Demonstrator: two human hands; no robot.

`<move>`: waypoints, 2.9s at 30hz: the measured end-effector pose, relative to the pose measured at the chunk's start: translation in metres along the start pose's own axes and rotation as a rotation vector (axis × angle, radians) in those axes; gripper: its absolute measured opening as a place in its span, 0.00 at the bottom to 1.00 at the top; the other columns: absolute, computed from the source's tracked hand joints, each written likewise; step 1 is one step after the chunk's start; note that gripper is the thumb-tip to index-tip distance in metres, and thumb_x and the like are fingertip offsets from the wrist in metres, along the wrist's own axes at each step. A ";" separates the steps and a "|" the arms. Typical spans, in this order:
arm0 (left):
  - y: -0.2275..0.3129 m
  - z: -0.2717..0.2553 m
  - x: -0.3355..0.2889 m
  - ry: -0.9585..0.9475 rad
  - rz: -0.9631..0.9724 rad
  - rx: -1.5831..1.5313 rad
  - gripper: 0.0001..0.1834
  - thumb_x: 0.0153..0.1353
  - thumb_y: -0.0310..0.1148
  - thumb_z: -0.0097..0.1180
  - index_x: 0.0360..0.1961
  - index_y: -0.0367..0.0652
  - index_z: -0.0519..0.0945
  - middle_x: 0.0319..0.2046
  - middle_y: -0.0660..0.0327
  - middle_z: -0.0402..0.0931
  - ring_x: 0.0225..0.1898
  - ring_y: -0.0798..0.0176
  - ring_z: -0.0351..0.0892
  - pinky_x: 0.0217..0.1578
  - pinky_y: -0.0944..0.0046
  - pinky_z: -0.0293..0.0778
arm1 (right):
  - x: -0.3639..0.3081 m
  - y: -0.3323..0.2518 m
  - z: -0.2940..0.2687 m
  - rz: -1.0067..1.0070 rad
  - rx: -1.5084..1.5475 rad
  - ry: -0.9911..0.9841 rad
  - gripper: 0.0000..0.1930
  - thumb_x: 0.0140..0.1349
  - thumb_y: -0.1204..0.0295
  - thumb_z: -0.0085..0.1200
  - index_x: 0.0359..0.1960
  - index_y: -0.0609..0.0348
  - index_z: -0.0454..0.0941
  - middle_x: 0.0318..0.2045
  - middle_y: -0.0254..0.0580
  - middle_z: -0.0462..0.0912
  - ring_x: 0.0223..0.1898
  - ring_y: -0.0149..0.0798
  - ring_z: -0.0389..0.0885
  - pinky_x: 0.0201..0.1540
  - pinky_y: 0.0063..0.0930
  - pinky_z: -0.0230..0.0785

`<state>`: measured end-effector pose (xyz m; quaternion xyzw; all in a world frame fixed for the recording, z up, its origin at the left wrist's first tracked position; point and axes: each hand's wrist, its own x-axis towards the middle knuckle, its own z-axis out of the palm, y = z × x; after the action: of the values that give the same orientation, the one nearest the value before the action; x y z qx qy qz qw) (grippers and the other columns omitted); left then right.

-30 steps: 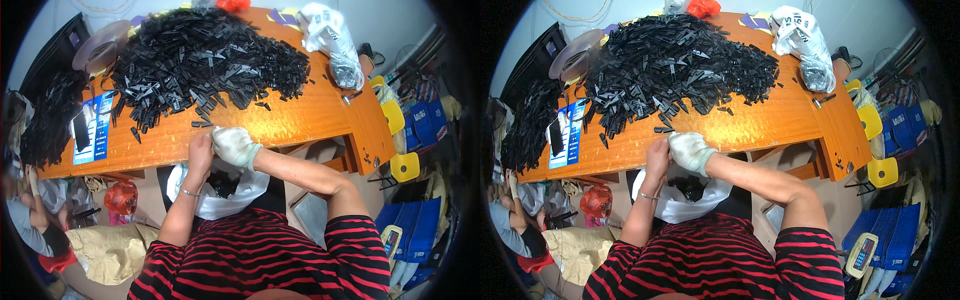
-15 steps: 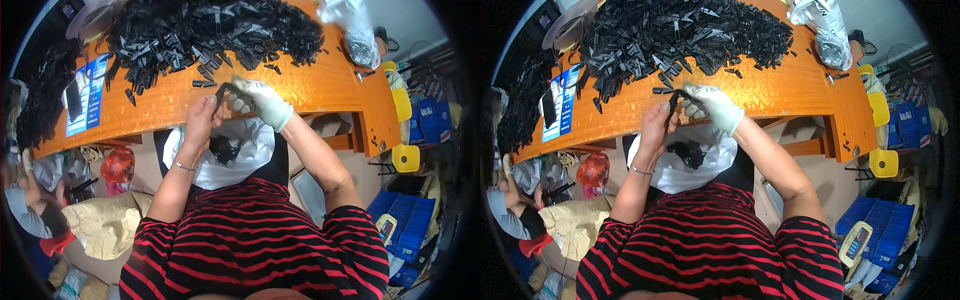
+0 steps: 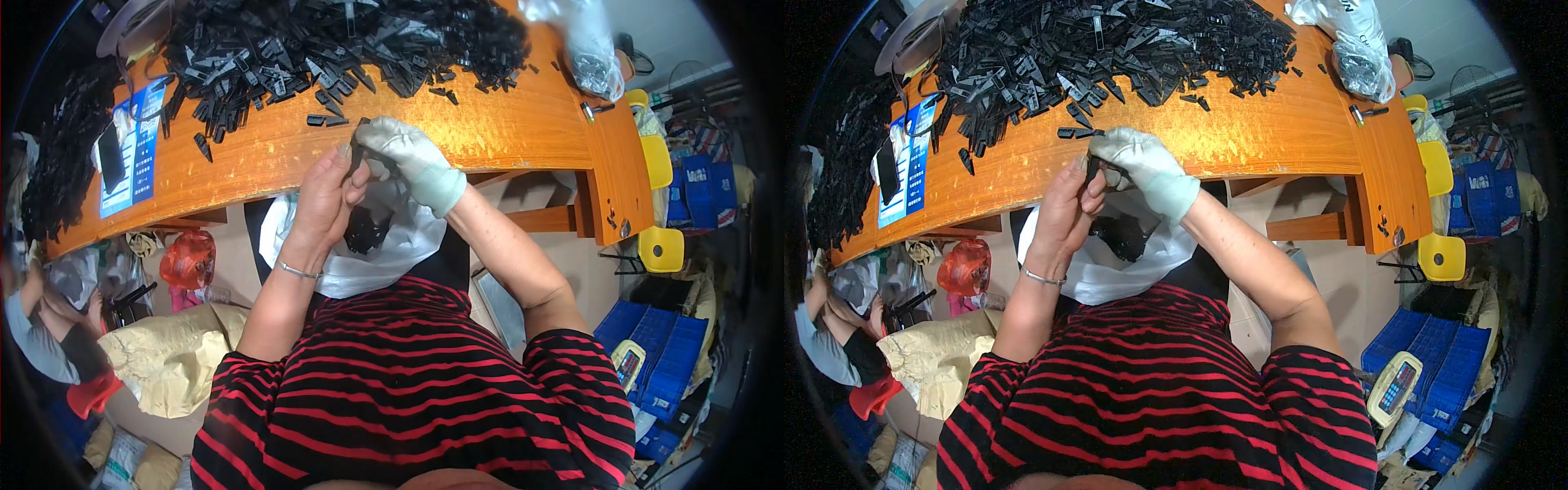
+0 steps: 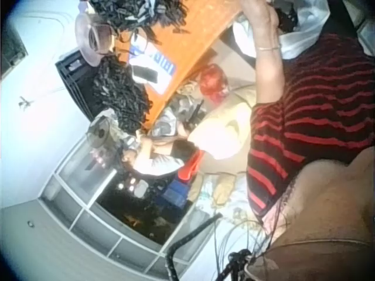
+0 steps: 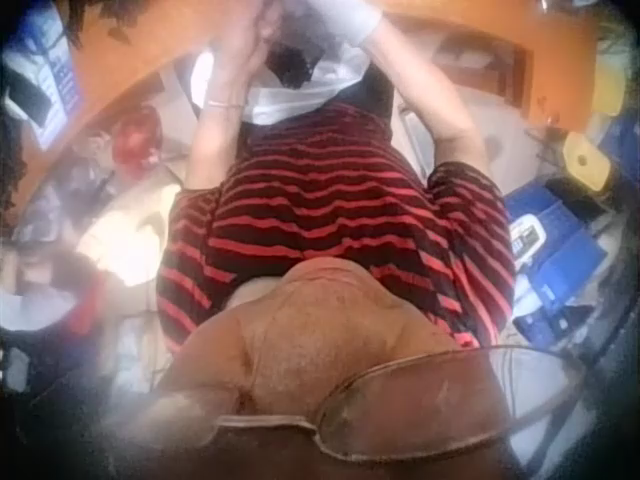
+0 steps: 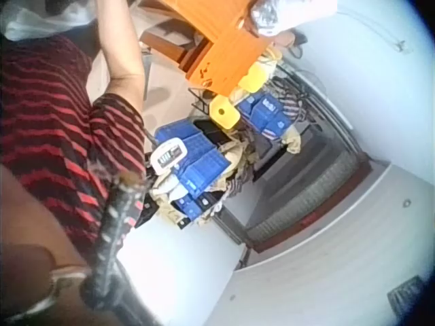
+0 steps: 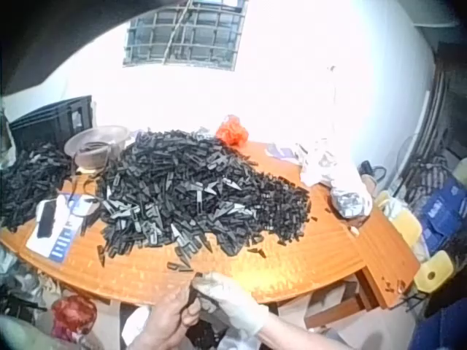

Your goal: The person inspects small black plastic components by hand, then places them into a white bag.

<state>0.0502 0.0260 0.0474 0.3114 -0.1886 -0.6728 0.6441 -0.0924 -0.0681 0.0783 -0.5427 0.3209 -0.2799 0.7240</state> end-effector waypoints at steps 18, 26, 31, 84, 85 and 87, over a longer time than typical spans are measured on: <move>-0.004 -0.007 0.004 0.067 -0.060 0.034 0.15 0.79 0.42 0.44 0.47 0.40 0.75 0.24 0.68 0.68 0.20 0.75 0.60 0.22 0.74 0.57 | 0.015 0.009 0.000 -0.332 -0.343 0.152 0.17 0.69 0.72 0.55 0.56 0.68 0.78 0.28 0.32 0.82 0.26 0.24 0.77 0.31 0.19 0.72; -0.020 -0.024 -0.027 0.165 -0.125 0.555 0.13 0.78 0.38 0.45 0.45 0.40 0.77 0.29 0.63 0.77 0.24 0.75 0.71 0.25 0.75 0.65 | 0.007 0.019 -0.055 0.025 -0.464 -0.012 0.13 0.68 0.63 0.59 0.42 0.60 0.86 0.29 0.37 0.86 0.29 0.31 0.82 0.36 0.26 0.75; -0.010 -0.028 -0.046 0.183 0.496 1.587 0.10 0.63 0.28 0.59 0.45 0.42 0.84 0.39 0.52 0.83 0.43 0.44 0.83 0.43 0.52 0.77 | 0.029 -0.002 -0.128 -0.276 -1.250 0.497 0.13 0.67 0.65 0.55 0.43 0.59 0.86 0.40 0.54 0.85 0.43 0.54 0.84 0.48 0.39 0.75; 0.005 -0.026 0.035 -0.026 -0.101 -0.115 0.16 0.75 0.30 0.49 0.59 0.34 0.75 0.43 0.57 0.82 0.40 0.65 0.84 0.44 0.66 0.83 | 0.010 -0.007 -0.010 -0.053 -0.148 0.138 0.13 0.69 0.69 0.59 0.49 0.63 0.82 0.36 0.33 0.85 0.33 0.22 0.79 0.35 0.16 0.72; 0.004 -0.026 0.035 -0.024 -0.102 -0.116 0.16 0.75 0.30 0.49 0.59 0.34 0.75 0.43 0.57 0.82 0.40 0.65 0.84 0.44 0.66 0.83 | 0.010 -0.008 -0.011 -0.063 -0.156 0.153 0.12 0.69 0.69 0.59 0.49 0.62 0.82 0.35 0.33 0.84 0.31 0.22 0.79 0.34 0.16 0.71; 0.002 -0.026 0.036 -0.019 -0.116 -0.127 0.17 0.75 0.31 0.49 0.60 0.33 0.73 0.43 0.59 0.80 0.39 0.65 0.81 0.40 0.68 0.80 | 0.010 -0.007 -0.011 -0.072 -0.165 0.168 0.12 0.68 0.69 0.60 0.49 0.62 0.82 0.35 0.32 0.84 0.30 0.21 0.78 0.33 0.16 0.70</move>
<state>0.0703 -0.0062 0.0233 0.2740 -0.1333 -0.7224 0.6207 -0.0953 -0.0842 0.0815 -0.5861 0.3828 -0.3230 0.6369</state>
